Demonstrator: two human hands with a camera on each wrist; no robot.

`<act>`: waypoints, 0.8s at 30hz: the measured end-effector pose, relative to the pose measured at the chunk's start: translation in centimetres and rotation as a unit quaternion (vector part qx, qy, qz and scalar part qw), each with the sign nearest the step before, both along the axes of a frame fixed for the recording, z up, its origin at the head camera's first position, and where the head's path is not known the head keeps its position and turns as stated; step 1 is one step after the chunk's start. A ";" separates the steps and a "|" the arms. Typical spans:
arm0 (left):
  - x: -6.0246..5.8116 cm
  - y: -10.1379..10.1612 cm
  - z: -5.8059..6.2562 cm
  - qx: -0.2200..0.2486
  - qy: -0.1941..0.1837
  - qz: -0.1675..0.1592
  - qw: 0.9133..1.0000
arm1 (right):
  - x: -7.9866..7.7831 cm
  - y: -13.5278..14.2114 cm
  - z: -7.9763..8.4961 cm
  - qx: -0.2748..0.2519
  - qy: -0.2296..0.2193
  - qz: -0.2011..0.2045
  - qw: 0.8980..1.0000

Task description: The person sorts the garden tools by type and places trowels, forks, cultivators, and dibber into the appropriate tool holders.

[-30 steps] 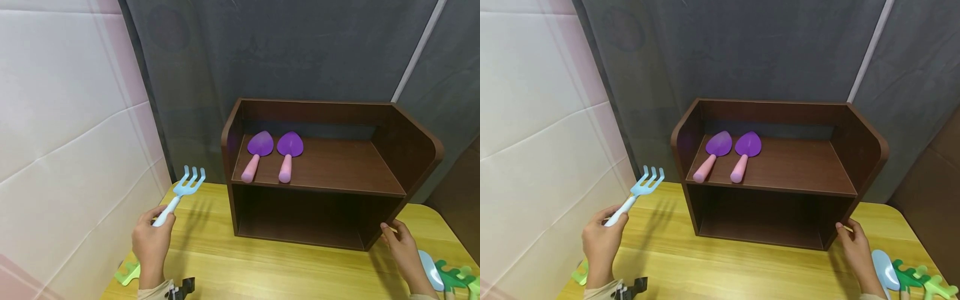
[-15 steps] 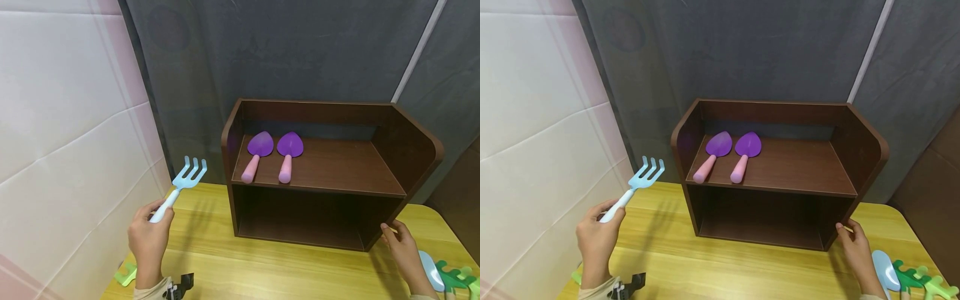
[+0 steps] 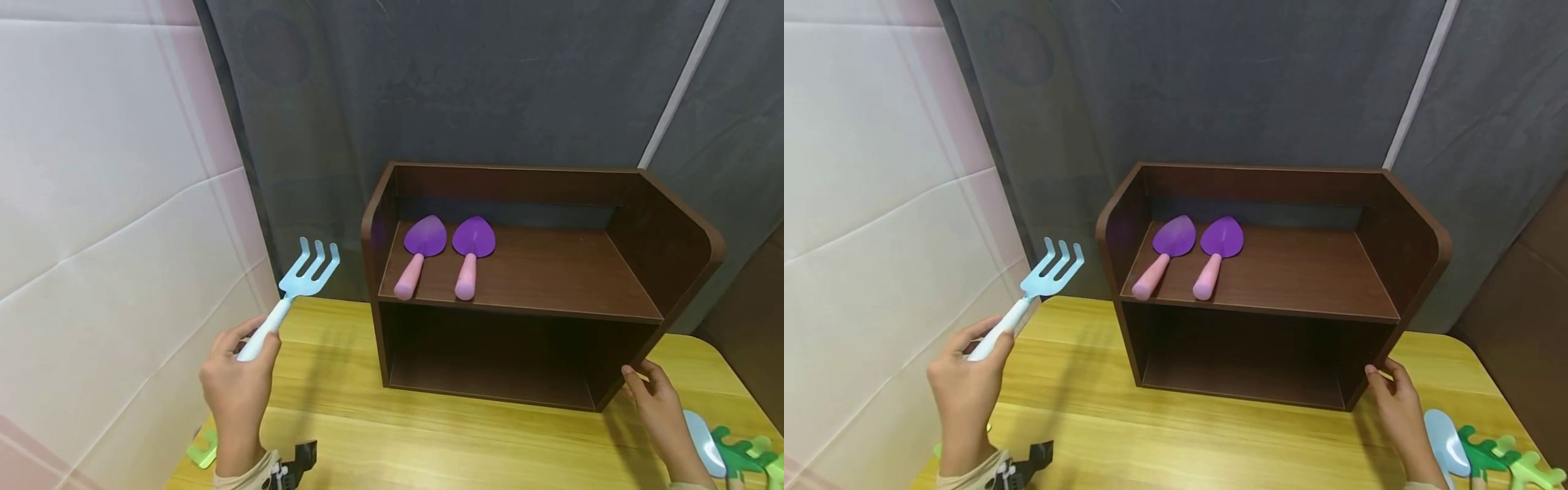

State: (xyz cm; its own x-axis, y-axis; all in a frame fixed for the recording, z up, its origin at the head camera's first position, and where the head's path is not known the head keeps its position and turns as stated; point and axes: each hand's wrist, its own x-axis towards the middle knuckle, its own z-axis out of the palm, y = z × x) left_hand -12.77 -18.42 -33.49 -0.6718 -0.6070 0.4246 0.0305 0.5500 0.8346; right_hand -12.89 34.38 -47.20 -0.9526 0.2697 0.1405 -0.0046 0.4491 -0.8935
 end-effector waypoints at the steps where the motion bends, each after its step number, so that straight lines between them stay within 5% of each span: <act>1: 0.1 0.1 0.1 0.001 0.011 -0.003 1.000 | 0.0 0.0 0.0 0.002 -0.003 0.000 1.000; 24: -0.2 1.5 3.4 0.013 0.115 -0.048 0.992 | -0.1 0.0 0.1 0.006 -0.009 0.002 1.000</act>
